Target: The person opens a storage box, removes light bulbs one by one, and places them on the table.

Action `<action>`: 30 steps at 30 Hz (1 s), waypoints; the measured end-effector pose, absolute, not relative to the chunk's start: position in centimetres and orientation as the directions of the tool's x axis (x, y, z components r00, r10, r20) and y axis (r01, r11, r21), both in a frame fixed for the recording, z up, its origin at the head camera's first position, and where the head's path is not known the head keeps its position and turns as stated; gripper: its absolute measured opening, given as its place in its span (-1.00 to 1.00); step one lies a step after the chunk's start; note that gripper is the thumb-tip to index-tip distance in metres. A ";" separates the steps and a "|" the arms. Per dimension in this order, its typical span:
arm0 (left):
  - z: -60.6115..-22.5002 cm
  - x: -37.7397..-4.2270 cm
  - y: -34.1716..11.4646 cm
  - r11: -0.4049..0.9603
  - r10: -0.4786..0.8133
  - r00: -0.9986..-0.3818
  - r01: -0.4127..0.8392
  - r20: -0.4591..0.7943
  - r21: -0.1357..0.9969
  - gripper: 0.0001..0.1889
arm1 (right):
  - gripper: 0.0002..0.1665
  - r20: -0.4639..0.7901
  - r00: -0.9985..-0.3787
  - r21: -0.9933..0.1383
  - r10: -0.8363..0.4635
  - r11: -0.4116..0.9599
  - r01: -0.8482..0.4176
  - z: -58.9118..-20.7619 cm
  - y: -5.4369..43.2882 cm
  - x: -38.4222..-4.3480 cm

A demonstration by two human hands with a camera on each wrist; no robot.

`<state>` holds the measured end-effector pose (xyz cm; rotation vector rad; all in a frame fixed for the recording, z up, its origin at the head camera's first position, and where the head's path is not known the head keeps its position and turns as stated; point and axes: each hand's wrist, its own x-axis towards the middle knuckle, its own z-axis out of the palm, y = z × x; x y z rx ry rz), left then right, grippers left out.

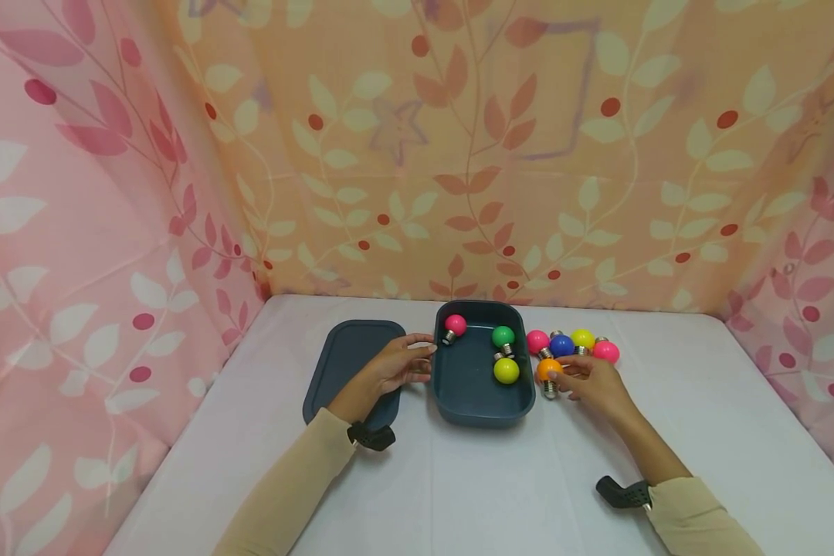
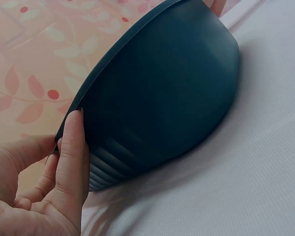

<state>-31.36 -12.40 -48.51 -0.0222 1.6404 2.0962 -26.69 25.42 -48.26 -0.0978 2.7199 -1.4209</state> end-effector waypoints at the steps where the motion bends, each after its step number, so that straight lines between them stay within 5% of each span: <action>1: -48.5 -31.4 -12.4 -0.172 0.355 -0.887 -0.373 -0.296 0.912 -0.62 | -0.37 -0.034 -0.995 -0.818 -0.089 0.575 -0.023 -48.3 25.4 -26.7; 30: -48.5 -31.4 -12.4 -0.172 0.356 -0.883 -0.383 -0.305 0.907 -0.61 | -0.38 -0.005 -0.996 -0.778 -0.091 0.626 -0.054 -48.3 25.1 -26.6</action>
